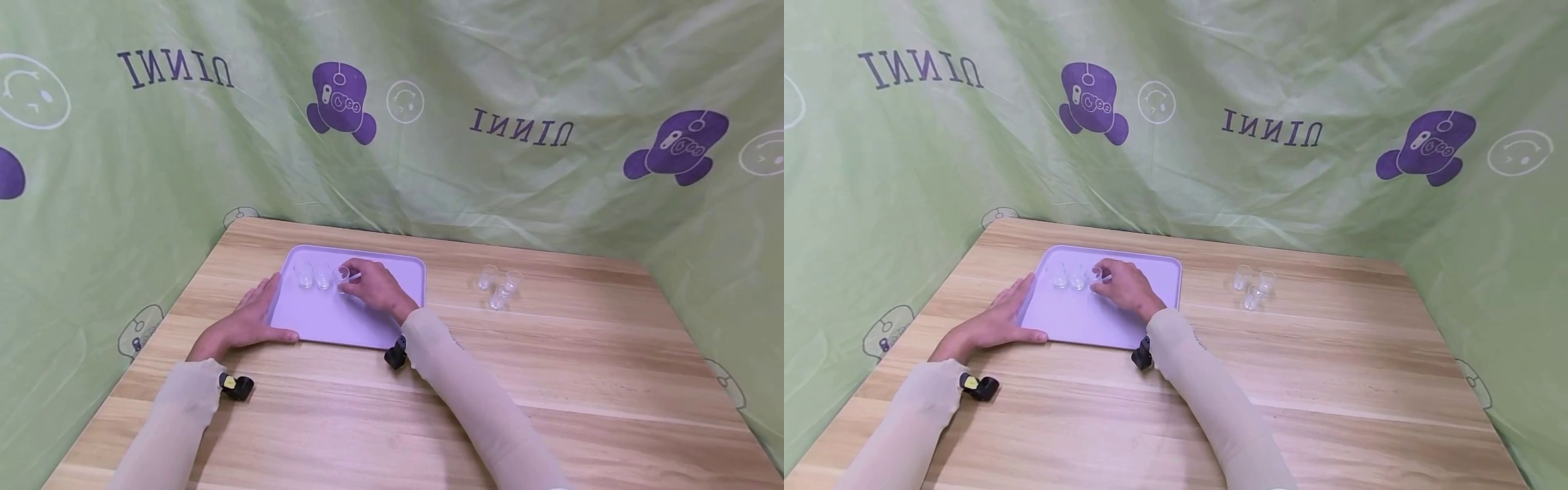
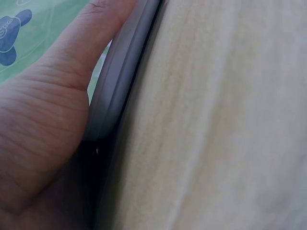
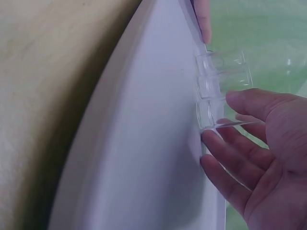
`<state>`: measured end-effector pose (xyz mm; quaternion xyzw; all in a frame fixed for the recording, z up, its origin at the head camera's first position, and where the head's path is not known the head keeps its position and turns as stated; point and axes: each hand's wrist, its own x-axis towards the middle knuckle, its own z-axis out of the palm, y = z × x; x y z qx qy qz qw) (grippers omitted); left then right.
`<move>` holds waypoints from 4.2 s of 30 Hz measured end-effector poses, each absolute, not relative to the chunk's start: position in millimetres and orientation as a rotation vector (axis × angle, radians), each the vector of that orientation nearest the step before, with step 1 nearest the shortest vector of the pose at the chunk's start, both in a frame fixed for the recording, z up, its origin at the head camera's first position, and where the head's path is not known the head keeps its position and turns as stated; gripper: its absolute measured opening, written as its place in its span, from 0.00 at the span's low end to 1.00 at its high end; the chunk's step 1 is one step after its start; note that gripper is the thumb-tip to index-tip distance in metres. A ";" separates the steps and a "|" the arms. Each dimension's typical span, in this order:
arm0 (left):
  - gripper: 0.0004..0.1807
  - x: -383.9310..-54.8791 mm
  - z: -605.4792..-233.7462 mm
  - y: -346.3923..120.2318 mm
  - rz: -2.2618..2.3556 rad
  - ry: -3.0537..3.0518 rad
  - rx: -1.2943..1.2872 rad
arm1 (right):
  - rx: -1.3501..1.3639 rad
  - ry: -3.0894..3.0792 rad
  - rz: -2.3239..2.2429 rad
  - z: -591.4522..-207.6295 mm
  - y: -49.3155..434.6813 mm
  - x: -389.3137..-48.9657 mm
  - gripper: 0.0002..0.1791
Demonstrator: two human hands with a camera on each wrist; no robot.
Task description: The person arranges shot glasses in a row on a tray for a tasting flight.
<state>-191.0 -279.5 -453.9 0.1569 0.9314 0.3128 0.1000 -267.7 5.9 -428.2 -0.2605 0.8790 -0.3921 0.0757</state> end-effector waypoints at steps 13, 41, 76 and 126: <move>0.77 -189.4 -453.2 -280.0 0.926 2.753 0.461 | -0.784 2.748 -1.023 -431.2 0.9 -266.9 0.16; 0.77 -190.9 -454.6 -279.0 0.931 2.749 0.451 | -0.771 2.693 -1.024 -427.7 3.4 -264.0 0.18; 0.77 -188.7 -454.0 -277.9 0.933 2.742 0.447 | -0.801 2.567 -1.190 -407.0 68.8 -250.4 0.24; 0.77 -189.1 -454.3 -280.3 0.932 2.750 0.472 | -0.732 3.059 -1.204 -391.8 243.4 -190.5 0.15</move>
